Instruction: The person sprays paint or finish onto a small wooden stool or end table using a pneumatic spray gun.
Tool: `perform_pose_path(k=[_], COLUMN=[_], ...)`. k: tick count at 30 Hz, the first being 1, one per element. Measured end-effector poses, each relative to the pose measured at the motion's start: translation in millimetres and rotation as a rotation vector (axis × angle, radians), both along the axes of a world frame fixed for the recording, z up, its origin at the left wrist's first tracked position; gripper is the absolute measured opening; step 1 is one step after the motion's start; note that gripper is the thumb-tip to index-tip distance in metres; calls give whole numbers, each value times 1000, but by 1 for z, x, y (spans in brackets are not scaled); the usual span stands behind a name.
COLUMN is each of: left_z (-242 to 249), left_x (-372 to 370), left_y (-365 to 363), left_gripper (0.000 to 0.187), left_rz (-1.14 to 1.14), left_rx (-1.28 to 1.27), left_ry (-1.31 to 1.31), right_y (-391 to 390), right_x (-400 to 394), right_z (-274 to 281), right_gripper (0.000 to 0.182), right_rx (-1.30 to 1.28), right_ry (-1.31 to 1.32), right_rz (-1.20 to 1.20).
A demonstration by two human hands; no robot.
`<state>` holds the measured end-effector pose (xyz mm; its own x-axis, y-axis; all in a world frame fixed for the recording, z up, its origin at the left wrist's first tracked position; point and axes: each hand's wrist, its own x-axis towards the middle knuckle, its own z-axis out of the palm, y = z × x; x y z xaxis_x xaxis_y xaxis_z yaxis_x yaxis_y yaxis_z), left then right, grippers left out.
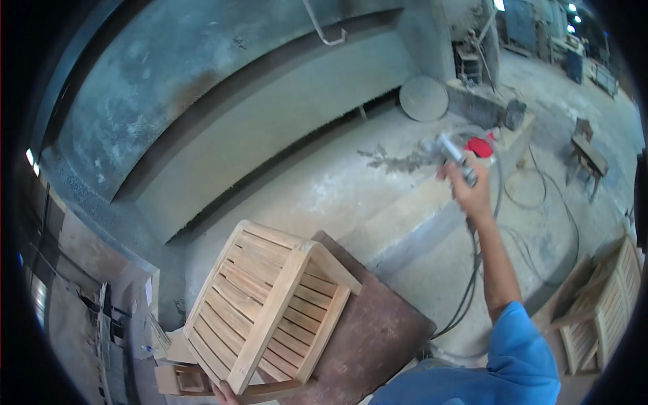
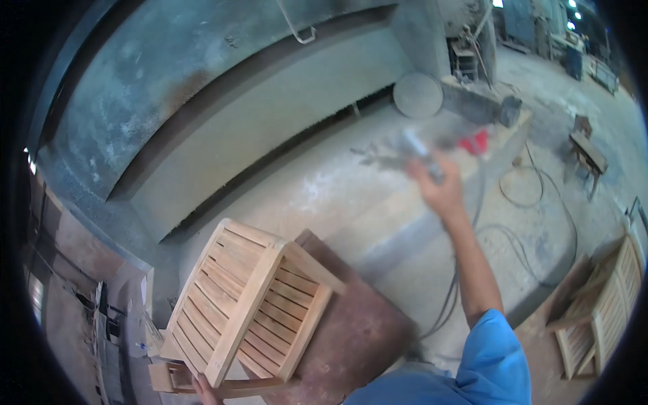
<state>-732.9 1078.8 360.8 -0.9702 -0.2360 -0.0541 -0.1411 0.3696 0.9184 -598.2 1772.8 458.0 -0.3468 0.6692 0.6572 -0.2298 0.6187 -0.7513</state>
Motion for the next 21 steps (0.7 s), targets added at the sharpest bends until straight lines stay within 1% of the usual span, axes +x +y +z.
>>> perform_pose_path(k=[1, 2, 3, 4, 5, 6, 7, 8, 9, 10, 11, 12, 13, 14, 15, 16, 17, 19, 21], left_z=[19, 12, 4, 15, 23, 52, 32, 40, 55, 51, 47, 33, 38, 41, 38, 36, 45, 52, 45], left_x=[2, -6, -21, -16, -12, -2, -15, -12, -16, -24, -29, -39, -36, -34, -35, -36, -34, -35, -42], left_y=[20, 16, 5, 13, 25, 54, 40, 47, 57, 59, 58, 48, 51, 60, 58, 57, 63, 68, 61], left_gripper=[74, 74, 69, 65, 64, 63, 57, 52, 48, 43, 42, 50, 55, 59, 61, 63, 63, 63, 64], left_rz=[89, 112, 34, -38, -21, 8, 69, 35, 6, 117, 130, 183, 257, 322, 362, 393, 396, 418, 370], left_rx=[-164, -148, -58, 28, -115, -258, -200, -256, -310, -362, -386, -437, -453, -470, -470, -471, -485, -496, -467], left_ry=[-24, -20, 9, 38, 46, 40, 90, 104, 113, 113, 137, 141, 113, 83, 71, 60, 42, 2, 8], right_y=[15, 27, 36, 42, 49, 59, 76, 82, 84, 97, 104, 91, 102, 118, 122, 130, 151, 161, 202], right_x=[-3, -12, -25, -40, -58, -82, -110, -138, -160, -188, -217, -218, -241, -263, -268, -273, -286, -297, -321], right_z=[34, 65, 96, 125, 152, 174, 193, 208, 220, 224, 228, 232, 229, 222, 215, 209, 196, 163, 137], right_gripper=[37, 37, 36, 34, 31, 31, 32, 33, 26, 29, 31, 31, 33, 36, 41, 42, 44, 48, 53], right_rx=[133, 281, 422, 482, 537, 548, 558, 537, 482, 550, 618, 477, 476, 482, 471, 385, 381, 470, 518], right_ry=[56, 118, 180, 219, 261, 281, 235, 243, 105, 175, 258, 69, 86, 120, 29, -147, -228, -140, -76], right_rz=[-11, -1, 11, 39, 77, 118, 140, 154, 67, 84, 95, 78, 106, 63, -22, 1, 0, -136, -294])
